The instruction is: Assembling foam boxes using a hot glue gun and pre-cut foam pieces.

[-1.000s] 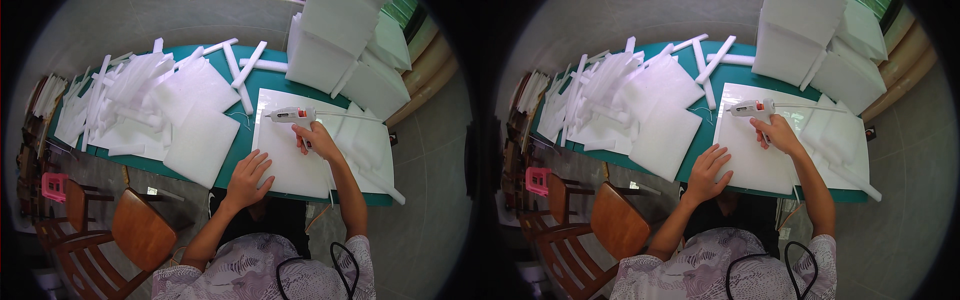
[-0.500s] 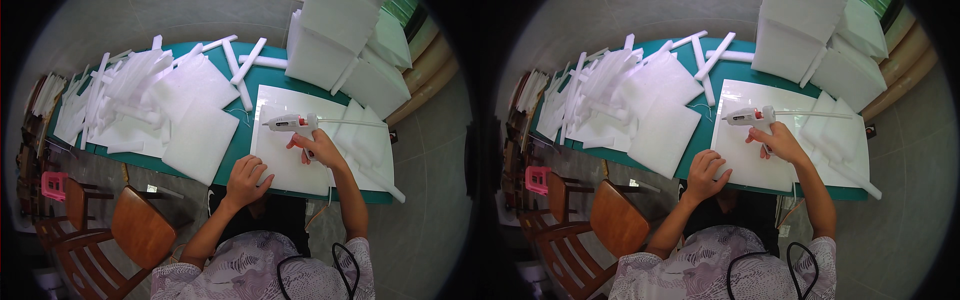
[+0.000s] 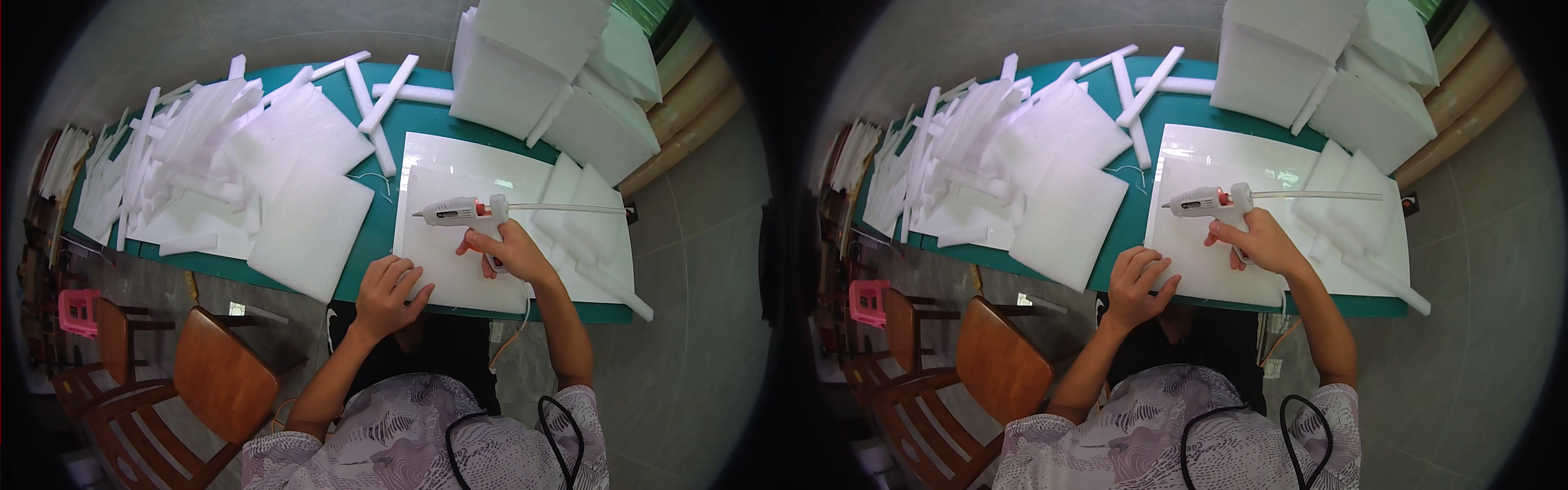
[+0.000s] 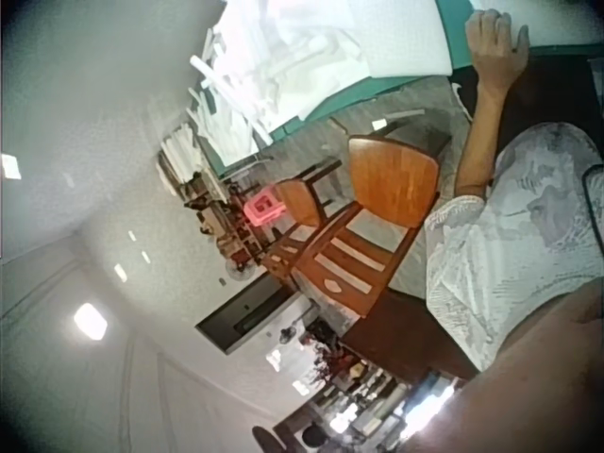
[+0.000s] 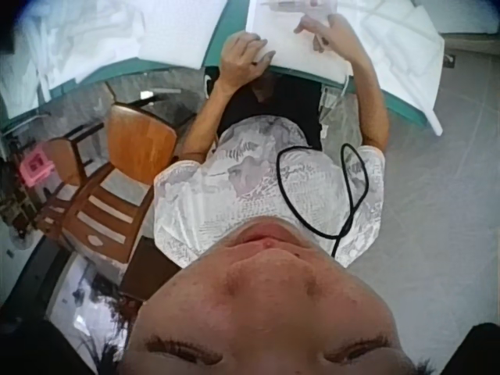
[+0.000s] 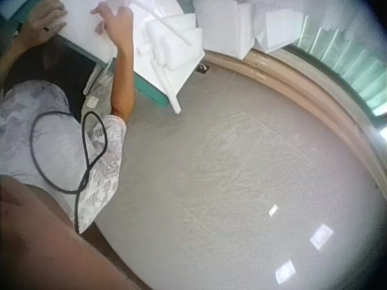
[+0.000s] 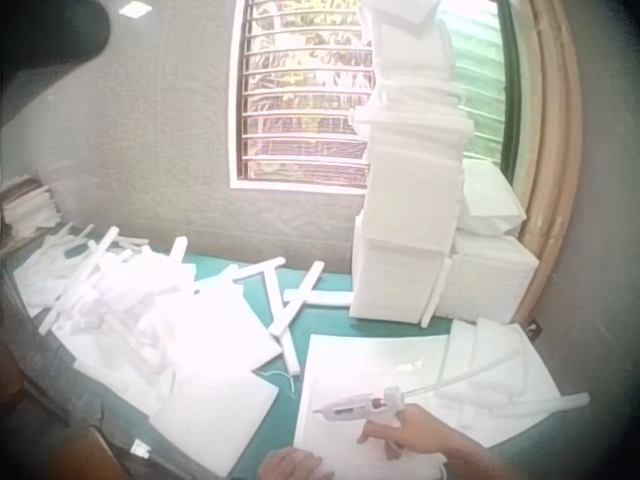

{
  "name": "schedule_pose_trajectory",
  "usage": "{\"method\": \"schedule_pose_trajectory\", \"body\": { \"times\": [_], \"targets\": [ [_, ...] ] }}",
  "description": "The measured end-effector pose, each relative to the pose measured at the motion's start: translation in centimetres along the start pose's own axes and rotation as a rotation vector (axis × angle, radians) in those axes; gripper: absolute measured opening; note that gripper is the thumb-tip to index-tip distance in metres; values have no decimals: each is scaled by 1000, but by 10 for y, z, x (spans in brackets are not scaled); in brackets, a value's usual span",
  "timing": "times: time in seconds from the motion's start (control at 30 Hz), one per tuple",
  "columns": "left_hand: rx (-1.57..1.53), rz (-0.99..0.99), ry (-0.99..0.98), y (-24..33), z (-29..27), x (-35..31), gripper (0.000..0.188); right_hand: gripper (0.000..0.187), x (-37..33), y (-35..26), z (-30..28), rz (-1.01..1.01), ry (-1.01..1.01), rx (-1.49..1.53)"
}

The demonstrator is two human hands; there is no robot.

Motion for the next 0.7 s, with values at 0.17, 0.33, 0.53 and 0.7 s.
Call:
{"method": "schedule_pose_trajectory", "body": {
  "times": [0.17, 0.33, 0.53, 0.7],
  "targets": [
    [-21, 7, 17, -3, 2, -3, 27, 45, -3, 1, 1, 5, 1, -8],
    [-58, 61, 78, -3, -2, -6, 25, 46, -5, 1, 2, 13, 5, 2],
    [-72, 67, 109, -7, -2, -11, 23, 44, -9, 3, 5, 6, -19, 24],
    [-95, 44, 116, -7, -2, -11, 22, 41, -8, 1, 8, 23, -4, -1]
  ]
}}
Point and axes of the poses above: each hand's wrist, its own x-axis towards the middle knuckle, its own z-axis out of the palm, y = z × x, the point moved 1 cm from there along x, towards the middle knuckle, and after that the axes turned 10 degrees about -z, right-handed, at the moved point
